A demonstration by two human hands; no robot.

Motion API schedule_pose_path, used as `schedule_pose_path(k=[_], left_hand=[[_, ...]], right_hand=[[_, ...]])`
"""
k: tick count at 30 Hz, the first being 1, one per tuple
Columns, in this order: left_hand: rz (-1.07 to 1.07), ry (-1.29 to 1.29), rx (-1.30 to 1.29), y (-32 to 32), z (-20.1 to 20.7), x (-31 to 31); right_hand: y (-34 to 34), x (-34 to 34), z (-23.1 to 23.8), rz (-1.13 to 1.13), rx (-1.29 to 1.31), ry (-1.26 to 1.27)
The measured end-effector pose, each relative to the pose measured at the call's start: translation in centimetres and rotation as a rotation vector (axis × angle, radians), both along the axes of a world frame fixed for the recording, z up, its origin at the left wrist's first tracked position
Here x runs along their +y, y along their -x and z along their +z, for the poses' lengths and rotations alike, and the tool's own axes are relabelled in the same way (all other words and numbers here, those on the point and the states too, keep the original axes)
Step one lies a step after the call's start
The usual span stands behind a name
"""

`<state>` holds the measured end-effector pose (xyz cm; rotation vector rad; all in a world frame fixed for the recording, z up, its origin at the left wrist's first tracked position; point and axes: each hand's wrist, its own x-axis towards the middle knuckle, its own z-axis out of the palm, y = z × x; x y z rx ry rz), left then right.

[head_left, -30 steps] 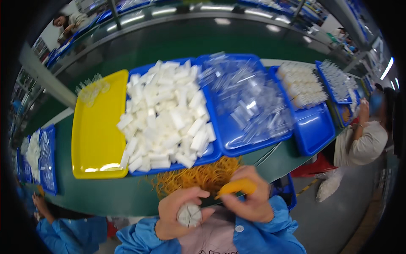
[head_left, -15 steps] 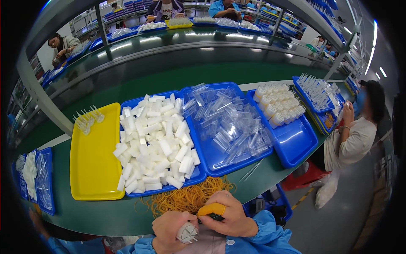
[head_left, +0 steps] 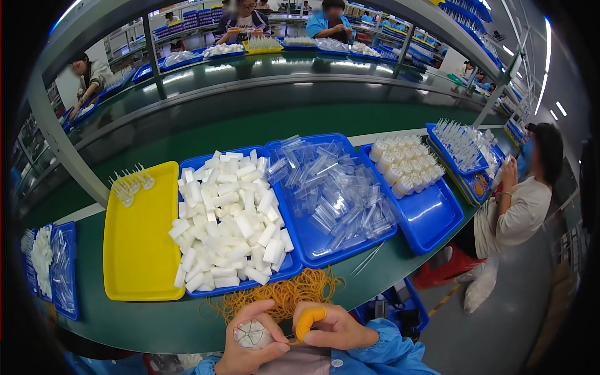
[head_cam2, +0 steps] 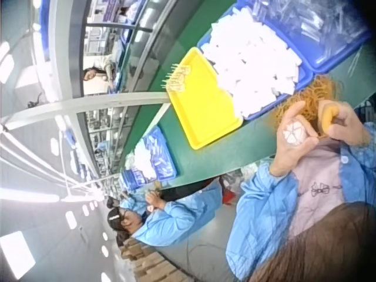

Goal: The person assembles small white plastic components by inserting them into a base and securing them with rubber bands. They use a yellow-handled tool to manipulate the parts and place the finished assemblies into a yellow tray. The process is repeated multiple times with consistent hand movements.

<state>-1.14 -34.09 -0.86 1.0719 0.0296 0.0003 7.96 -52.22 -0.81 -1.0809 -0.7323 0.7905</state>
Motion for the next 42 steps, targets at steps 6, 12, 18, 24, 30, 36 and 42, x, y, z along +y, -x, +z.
schedule_pose_path(k=[6,12,18,24,30,36,42], left_hand=[[-0.106,0.528,0.198,0.3,0.7,-0.3],[-0.037,0.598,0.110,0.1,0.9,0.1],[0.137,-0.278,-0.121,0.4,2.8,-2.0],[0.163,-0.519,-0.220,0.9,2.0,-1.2],[0.264,0.008,-0.014,0.8,0.5,-1.0],[0.379,0.153,0.054,-0.5,1.3,-1.3],[0.481,-0.786,-0.564,-0.2,-0.2,0.7]], right_hand=[[0.6,-0.1,1.6,0.085,-0.467,0.004],[1.6,-1.4,4.1,-0.004,-0.790,-0.080],[1.8,-0.6,2.5,-0.342,-0.658,0.261],[2.2,-0.3,1.7,-0.281,-0.492,0.196],[1.8,0.9,2.4,-0.305,-0.789,0.083],[1.9,2.1,2.8,-0.433,-0.961,0.001],[2.0,2.9,2.5,-0.382,-0.944,0.001]])
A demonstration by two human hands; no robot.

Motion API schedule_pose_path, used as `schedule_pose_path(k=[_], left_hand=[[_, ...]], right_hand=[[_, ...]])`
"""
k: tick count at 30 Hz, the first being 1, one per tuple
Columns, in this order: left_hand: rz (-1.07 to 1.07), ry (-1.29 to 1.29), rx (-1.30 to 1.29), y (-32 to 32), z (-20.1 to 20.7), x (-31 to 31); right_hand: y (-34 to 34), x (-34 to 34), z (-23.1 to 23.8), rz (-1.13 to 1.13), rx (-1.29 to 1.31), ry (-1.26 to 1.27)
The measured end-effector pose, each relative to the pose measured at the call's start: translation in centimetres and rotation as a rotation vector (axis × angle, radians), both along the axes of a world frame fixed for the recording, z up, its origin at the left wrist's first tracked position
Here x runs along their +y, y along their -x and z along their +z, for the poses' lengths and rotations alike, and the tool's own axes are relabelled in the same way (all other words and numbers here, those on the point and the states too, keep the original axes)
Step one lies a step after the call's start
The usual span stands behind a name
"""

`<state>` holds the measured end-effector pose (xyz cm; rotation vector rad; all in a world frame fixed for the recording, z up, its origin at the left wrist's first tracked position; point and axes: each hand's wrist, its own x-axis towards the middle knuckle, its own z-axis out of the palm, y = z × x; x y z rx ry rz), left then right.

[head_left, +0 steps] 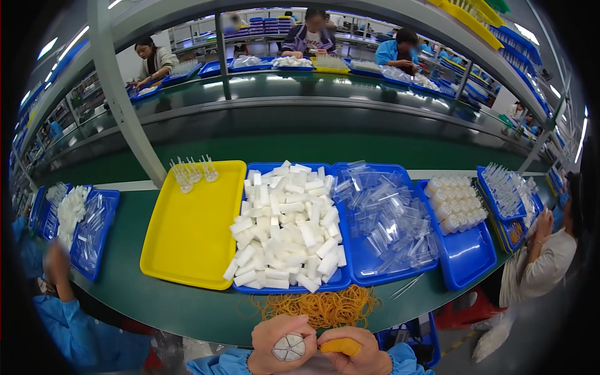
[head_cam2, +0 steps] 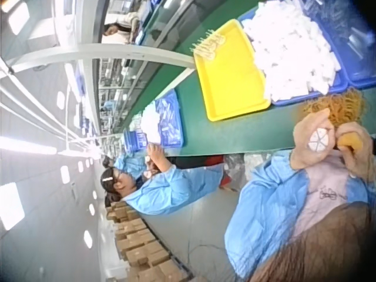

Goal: The person assembles small white plastic components by inserting them into a base and securing them with rubber bands. They use a yellow-handled tool to manipulate the parts and place the finished assemblies into a yellow tray. The process is repeated multiple times with consistent hand movements.

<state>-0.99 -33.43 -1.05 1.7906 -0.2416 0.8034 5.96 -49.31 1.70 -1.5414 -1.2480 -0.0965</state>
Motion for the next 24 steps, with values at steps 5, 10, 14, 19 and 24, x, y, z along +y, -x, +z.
schedule_pose_path(k=[5,10,14,19,24], left_hand=[[-0.125,0.955,0.414,-1.1,0.5,0.9],[-0.218,0.878,0.455,-0.4,0.8,0.3],[-0.152,0.678,0.422,-0.4,0.6,0.1],[-0.242,0.793,0.487,-0.2,1.2,0.5],[-0.285,1.005,0.547,-0.1,0.3,1.0]], right_hand=[[0.3,-0.5,1.1,0.134,0.066,0.027],[0.4,-1.5,0.6,0.256,0.865,-0.072],[-0.4,-1.5,0.7,0.586,1.439,-0.054],[-0.7,-1.1,-1.9,0.700,1.647,-0.018],[-1.0,-0.2,0.0,0.364,1.591,-0.067]])
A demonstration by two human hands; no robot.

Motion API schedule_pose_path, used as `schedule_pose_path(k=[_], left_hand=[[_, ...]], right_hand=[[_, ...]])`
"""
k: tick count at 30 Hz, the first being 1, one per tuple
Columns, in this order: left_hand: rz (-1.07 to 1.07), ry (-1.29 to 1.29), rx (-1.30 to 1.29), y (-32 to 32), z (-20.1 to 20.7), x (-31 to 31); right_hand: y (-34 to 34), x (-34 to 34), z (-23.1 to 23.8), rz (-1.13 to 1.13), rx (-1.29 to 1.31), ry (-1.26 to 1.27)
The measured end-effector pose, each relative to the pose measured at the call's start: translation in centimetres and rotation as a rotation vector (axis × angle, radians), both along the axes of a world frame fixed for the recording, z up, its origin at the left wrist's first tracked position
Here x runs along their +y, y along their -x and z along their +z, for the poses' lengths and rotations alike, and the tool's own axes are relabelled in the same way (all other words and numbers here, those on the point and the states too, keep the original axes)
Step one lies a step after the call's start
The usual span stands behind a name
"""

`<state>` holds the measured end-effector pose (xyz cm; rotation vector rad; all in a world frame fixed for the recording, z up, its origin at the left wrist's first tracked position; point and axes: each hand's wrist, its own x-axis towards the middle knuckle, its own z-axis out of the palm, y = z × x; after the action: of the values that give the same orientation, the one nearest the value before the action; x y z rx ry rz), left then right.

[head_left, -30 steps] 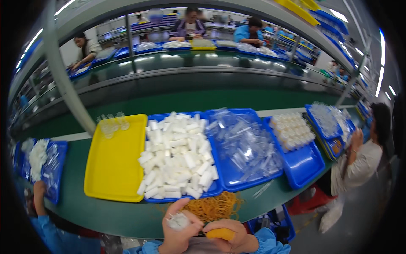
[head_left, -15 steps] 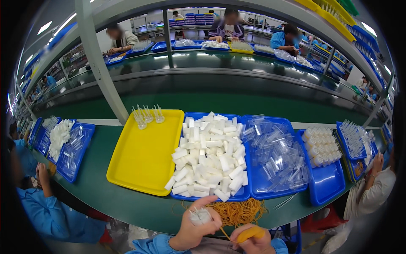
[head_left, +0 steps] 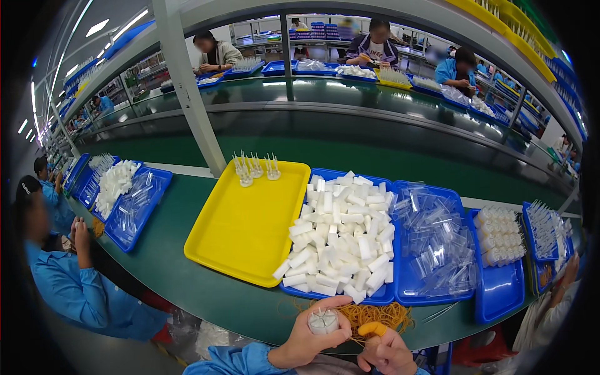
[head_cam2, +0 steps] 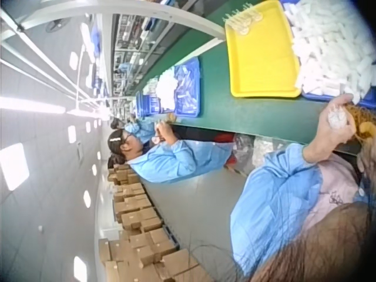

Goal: The person assembles small white plastic components by inserting them into a base and securing them with rubber bands. They use a yellow-handled tool to manipulate the parts and place the finished assemblies into a yellow tray. The process is repeated multiple times with consistent hand movements.

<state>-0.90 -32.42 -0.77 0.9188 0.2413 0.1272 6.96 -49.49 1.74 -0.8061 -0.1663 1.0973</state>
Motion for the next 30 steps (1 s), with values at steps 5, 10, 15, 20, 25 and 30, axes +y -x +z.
schedule_pose_path(k=[5,10,15,20,25,30], left_hand=[[0.067,-0.482,-0.177,0.6,-0.8,-1.0],[0.013,-0.336,-0.146,0.7,-0.4,-0.9],[-0.213,-0.266,0.035,0.1,1.0,-0.1],[-0.458,0.312,0.120,-0.4,2.5,0.2],[-0.553,0.303,0.019,-0.4,1.6,0.5],[-0.504,-0.831,-0.239,-0.8,0.6,-0.6]], right_hand=[[0.0,-1.4,-2.0,0.285,-0.140,0.005],[-0.2,-2.5,-1.7,0.138,-0.021,-0.238],[-0.1,-1.2,-0.3,0.271,-0.031,-0.194],[-0.2,-0.9,-0.9,0.244,-0.023,-0.225],[-1.1,-1.6,-1.7,0.066,-0.057,-0.338],[-3.6,-2.9,-3.2,-0.194,-0.194,-0.349]])
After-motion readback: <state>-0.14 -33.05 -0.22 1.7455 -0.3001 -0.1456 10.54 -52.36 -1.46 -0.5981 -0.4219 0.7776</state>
